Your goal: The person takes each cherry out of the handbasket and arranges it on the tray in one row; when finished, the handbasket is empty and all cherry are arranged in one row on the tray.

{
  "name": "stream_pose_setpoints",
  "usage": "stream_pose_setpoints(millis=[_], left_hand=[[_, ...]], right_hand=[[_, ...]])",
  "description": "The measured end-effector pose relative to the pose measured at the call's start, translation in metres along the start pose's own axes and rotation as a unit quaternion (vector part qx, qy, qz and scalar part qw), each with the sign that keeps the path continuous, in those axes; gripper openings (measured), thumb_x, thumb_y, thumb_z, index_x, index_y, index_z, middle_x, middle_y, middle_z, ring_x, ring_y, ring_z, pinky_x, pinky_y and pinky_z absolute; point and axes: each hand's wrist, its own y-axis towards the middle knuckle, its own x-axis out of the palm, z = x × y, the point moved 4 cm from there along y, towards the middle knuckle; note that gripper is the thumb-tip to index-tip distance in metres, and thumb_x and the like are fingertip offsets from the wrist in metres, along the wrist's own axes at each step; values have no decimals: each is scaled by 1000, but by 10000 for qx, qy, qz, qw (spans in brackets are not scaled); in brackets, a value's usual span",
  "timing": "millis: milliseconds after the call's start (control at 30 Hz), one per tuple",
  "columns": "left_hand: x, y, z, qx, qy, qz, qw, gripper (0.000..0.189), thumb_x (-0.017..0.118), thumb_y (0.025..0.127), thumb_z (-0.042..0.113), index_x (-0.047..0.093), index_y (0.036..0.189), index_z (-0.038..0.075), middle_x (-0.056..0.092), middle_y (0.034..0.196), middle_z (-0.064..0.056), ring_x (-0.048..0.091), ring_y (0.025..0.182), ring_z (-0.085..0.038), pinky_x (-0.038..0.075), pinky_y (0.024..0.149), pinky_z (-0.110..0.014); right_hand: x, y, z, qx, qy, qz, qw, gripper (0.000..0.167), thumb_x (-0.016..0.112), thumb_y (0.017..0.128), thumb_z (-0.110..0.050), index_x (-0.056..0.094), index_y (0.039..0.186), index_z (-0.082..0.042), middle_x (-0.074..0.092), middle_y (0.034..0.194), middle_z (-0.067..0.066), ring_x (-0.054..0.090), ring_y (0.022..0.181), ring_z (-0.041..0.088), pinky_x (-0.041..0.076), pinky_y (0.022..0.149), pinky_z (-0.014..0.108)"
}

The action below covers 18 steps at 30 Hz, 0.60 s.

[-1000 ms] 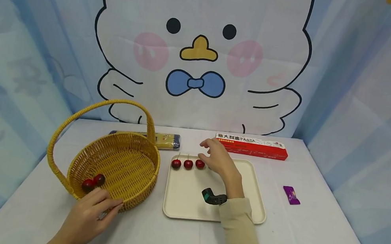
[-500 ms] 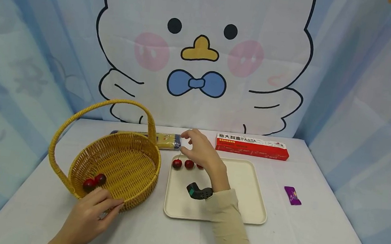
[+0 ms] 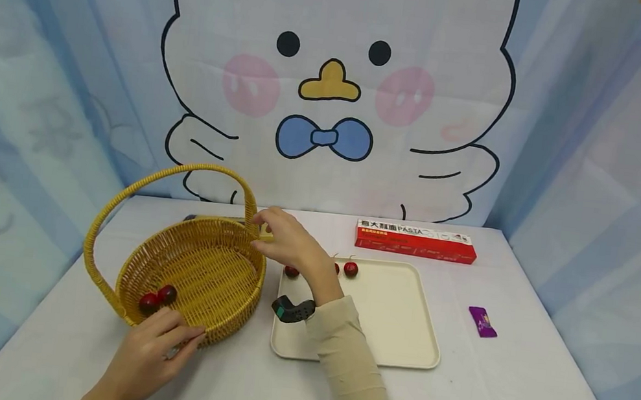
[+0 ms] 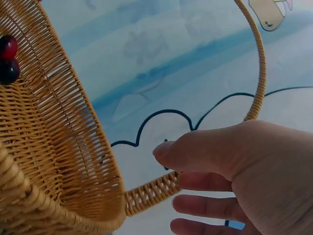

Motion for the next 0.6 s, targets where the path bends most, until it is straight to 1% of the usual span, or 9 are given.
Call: stream_pose_setpoints(millis=[67, 167, 300, 400, 533, 567, 600], left_hand=[[1, 0, 0, -3, -60, -19, 10000, 53, 42, 104, 42, 78, 80, 13, 58, 76, 9, 44, 70, -4, 36, 61, -13], [1, 0, 0, 7, -132, -37, 9999, 52, 42, 104, 42, 78, 80, 12, 58, 76, 8, 45, 70, -5, 36, 61, -15], [1, 1, 2, -13, 45, -75, 10000, 55, 39, 104, 43, 78, 80, 13, 58, 77, 9, 45, 71, -4, 37, 62, -14], [0, 2, 4, -69, 217, -136, 9996, 59, 35, 105, 45, 78, 80, 14, 57, 77, 10, 44, 71, -3, 36, 63, -14], [-1, 2, 6, -136, 405, -178, 9989, 60, 34, 105, 45, 79, 80, 13, 56, 76, 10, 44, 70, -3, 37, 63, -17], [-2, 2, 6, -138, 442, -171, 9988, 59, 34, 105, 44, 78, 80, 13, 56, 76, 9, 44, 70, -4, 38, 63, -18], [-2, 2, 7, -136, 474, -153, 9987, 52, 43, 105, 42, 78, 80, 13, 57, 76, 9, 44, 70, -5, 38, 62, -19]], right_hand=[[4, 6, -4, -52, 119, -118, 9998, 41, 72, 93, -18, 60, 130, -6, 61, 131, 11, 59, 117, 29, 55, 96, 43], [10, 15, -10, -174, 125, -257, 9994, 42, 73, 92, -18, 60, 130, -7, 62, 130, 11, 60, 115, 26, 54, 97, 42], [21, 25, -19, -376, -42, -474, 9982, 41, 72, 93, -21, 60, 132, -9, 63, 130, 9, 61, 115, 25, 53, 97, 37], [29, 32, -26, -442, -148, -630, 9969, 43, 70, 95, -23, 60, 133, -9, 63, 131, 8, 61, 116, 24, 52, 99, 36], [39, 40, -36, -466, -257, -797, 9954, 44, 70, 95, -24, 59, 134, -9, 62, 133, 8, 60, 118, 24, 51, 100, 36], [41, 42, -38, -489, -301, -840, 9948, 43, 70, 95, -25, 59, 134, -9, 62, 133, 7, 60, 118, 24, 51, 100, 35], [44, 43, -41, -506, -335, -881, 9943, 43, 70, 96, -25, 59, 134, -10, 62, 132, 6, 61, 117, 23, 51, 99, 33]])
